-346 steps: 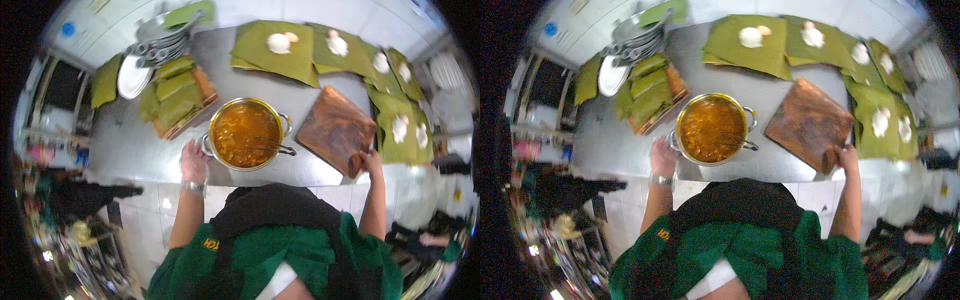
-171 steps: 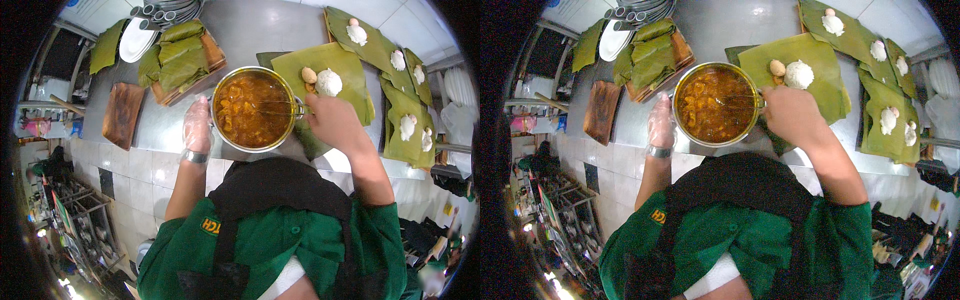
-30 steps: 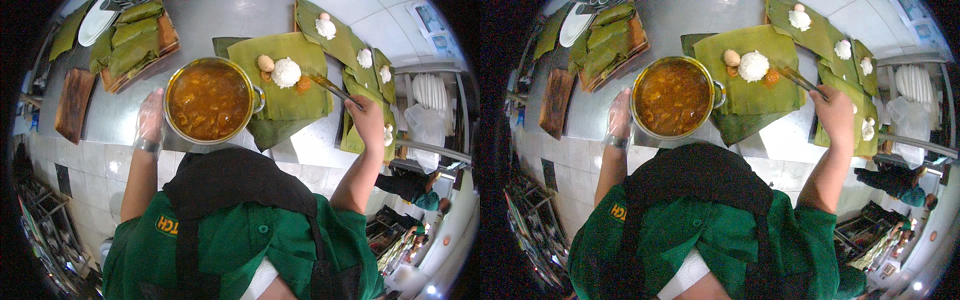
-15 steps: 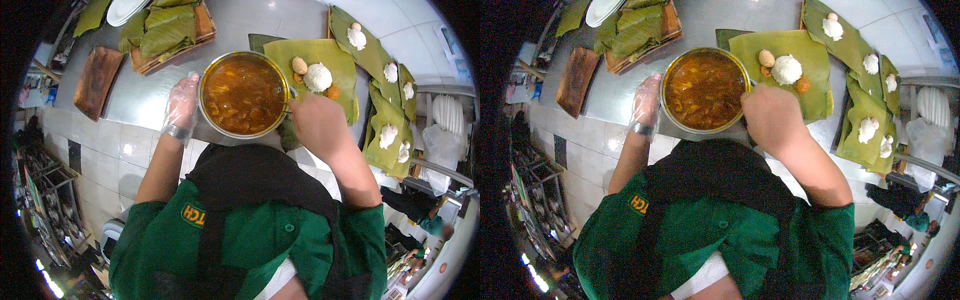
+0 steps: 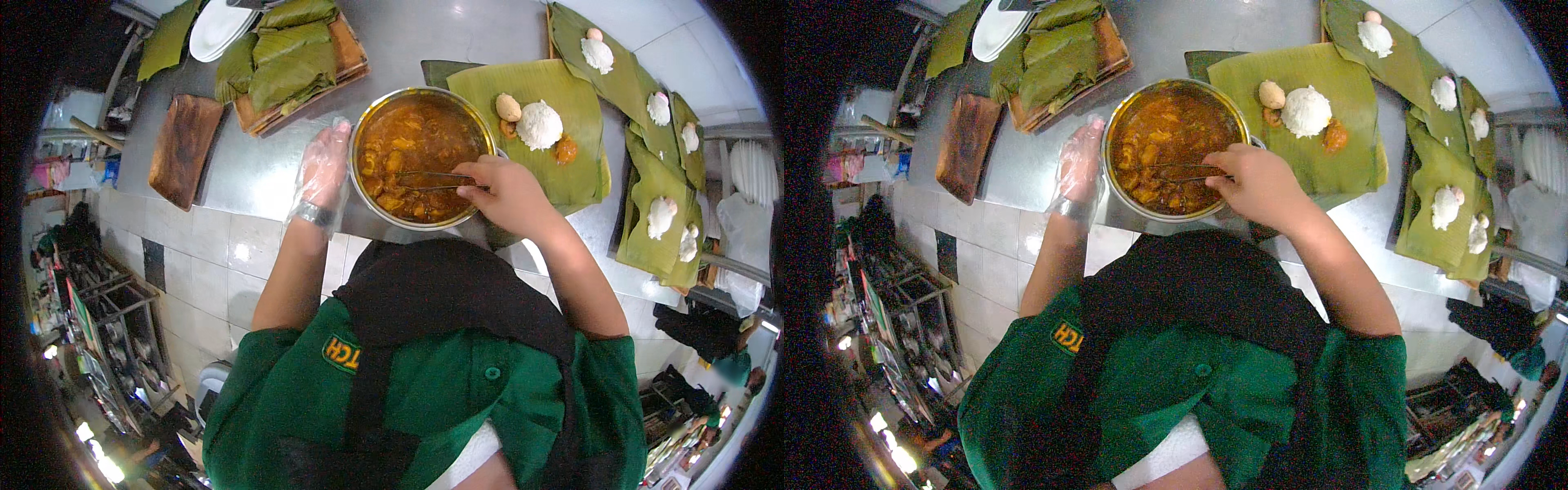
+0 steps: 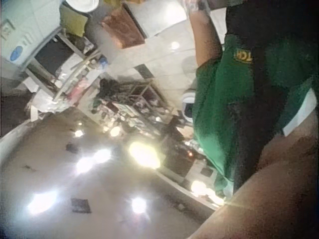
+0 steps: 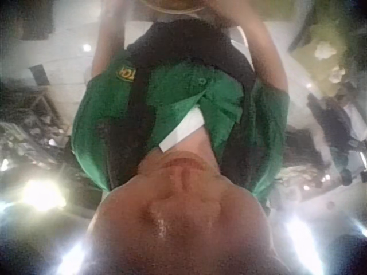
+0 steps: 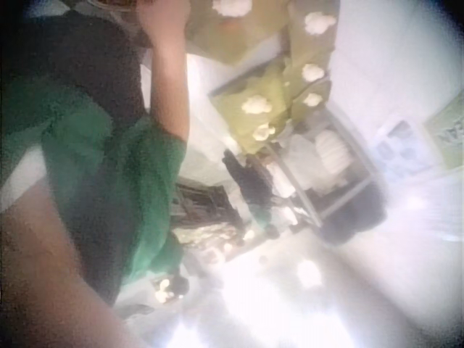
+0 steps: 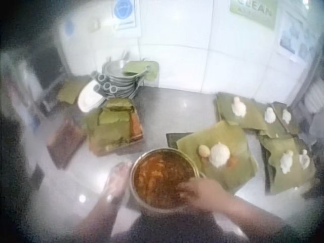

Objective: The person scoops a yellow curry from a metal pot onto banana leaves that already contain rice and a hard-boiled egg. They then fold the banana leaves into packets and place them on a wooden tray. The process is repeated for multiple packets.

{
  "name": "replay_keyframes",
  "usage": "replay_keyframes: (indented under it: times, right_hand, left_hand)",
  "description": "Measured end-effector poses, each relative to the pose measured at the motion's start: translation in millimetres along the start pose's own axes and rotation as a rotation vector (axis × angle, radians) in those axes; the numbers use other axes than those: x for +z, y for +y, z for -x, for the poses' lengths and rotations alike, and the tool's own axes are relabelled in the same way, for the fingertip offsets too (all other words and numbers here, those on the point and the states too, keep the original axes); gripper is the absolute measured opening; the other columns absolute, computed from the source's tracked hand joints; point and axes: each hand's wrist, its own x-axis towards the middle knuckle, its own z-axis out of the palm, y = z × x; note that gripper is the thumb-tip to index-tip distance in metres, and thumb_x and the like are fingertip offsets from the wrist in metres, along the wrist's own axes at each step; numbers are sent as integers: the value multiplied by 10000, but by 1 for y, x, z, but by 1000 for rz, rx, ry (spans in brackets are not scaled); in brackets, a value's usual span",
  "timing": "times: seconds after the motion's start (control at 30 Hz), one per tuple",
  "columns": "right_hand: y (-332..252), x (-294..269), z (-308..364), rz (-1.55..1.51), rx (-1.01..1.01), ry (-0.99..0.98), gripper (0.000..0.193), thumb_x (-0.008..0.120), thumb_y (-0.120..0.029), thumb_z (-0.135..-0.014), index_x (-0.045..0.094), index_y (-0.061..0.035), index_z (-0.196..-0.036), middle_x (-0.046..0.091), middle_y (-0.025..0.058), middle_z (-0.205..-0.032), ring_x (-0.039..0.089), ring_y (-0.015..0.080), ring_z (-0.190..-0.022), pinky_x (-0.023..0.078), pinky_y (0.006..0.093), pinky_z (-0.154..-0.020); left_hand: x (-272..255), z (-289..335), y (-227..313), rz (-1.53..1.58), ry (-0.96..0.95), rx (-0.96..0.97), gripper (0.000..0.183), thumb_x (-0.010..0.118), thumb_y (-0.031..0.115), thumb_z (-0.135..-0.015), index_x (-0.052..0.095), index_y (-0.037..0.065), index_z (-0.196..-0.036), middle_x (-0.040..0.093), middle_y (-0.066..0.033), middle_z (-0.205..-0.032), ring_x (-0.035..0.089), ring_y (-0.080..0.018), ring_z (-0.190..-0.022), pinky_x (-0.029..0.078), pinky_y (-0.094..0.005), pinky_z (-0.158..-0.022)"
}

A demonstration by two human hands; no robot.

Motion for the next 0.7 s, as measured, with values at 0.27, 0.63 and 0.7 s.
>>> replay_keyframes:
  times: [0.27,0.63,0.7]
  right_hand:
    - [-28,-42,8,296,-33,-3,224,671,-154,-812,687,-71,-1020,618,133,-860,634,344,-846,511,455,-727]
    - [-35,-15,-19,314,-145,-84,280,692,-124,-783,654,-66,-1055,585,118,-892,609,328,-864,498,445,-746]
    - [-34,-19,-18,320,-184,-43,288,689,-126,-788,648,-68,-1066,581,115,-891,605,322,-876,492,442,-751]
  left_hand:
    - [-7,-3,-7,25,-133,-75,823,561,521,-943,399,-167,-1366,499,-279,-1382,468,-315,-1309,328,-351,-1105]
    - [-5,-2,-6,-33,-71,4,527,536,475,-973,639,-33,-1070,650,-150,-1071,551,-232,-983,413,-364,-925]
    - [-6,0,-6,-10,-76,-1,542,543,481,-968,635,-41,-1082,650,-161,-1082,555,-239,-993,411,-364,-937]
